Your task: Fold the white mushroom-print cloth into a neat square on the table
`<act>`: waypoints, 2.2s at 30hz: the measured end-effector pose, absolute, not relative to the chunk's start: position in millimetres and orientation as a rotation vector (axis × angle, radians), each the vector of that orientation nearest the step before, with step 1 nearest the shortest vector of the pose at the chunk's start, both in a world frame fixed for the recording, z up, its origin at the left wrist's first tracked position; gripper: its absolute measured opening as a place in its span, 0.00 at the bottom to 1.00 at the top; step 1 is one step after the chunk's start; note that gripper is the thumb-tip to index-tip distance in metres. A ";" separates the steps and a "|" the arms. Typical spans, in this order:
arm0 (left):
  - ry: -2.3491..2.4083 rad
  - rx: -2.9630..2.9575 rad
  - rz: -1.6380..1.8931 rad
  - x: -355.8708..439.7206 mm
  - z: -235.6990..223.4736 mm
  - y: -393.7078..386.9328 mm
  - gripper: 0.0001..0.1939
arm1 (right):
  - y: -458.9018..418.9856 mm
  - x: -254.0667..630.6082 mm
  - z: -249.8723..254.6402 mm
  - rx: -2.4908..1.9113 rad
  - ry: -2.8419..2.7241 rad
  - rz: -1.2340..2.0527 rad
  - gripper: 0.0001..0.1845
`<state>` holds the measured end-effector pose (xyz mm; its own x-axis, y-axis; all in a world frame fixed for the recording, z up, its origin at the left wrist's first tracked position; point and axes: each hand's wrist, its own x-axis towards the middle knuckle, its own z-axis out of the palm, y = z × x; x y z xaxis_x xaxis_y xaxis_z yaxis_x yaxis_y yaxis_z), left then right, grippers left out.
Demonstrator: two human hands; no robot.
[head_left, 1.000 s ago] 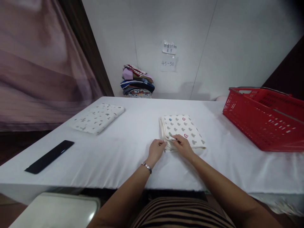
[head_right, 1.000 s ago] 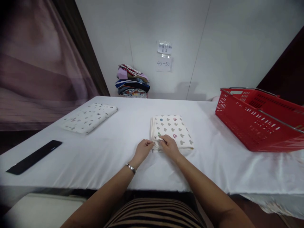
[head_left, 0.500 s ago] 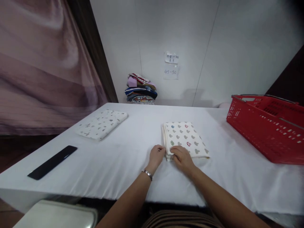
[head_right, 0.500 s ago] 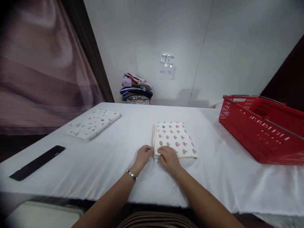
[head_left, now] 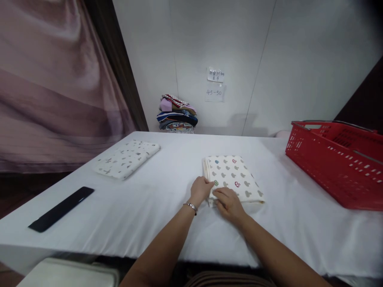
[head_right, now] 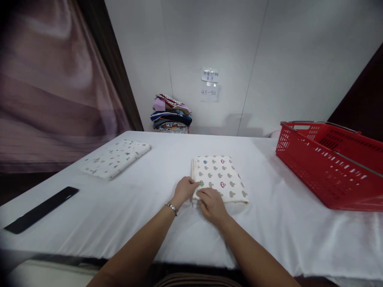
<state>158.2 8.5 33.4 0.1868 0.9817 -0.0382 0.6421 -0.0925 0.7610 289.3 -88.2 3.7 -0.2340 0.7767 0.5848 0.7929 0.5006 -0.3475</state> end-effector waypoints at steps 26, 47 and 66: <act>1.659 1.929 0.616 179.1 42.7 33.4 0.11 | -97.4 331.3 14.3 -1.780 -1.684 -0.177 0.13; 1.761 1.924 0.624 189.3 28.3 62.2 0.10 | -95.7 329.7 14.0 -1.805 -1.681 -0.156 0.13; 1.785 1.887 0.655 201.0 27.2 93.7 0.12 | -94.1 332.1 14.3 -1.793 -1.713 -0.145 0.12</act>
<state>201.0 93.7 27.2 0.0454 0.9986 0.0288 0.7805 -0.0535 0.6228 332.1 -94.1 14.3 0.1421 0.8559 0.4972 0.9274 0.0605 -0.3691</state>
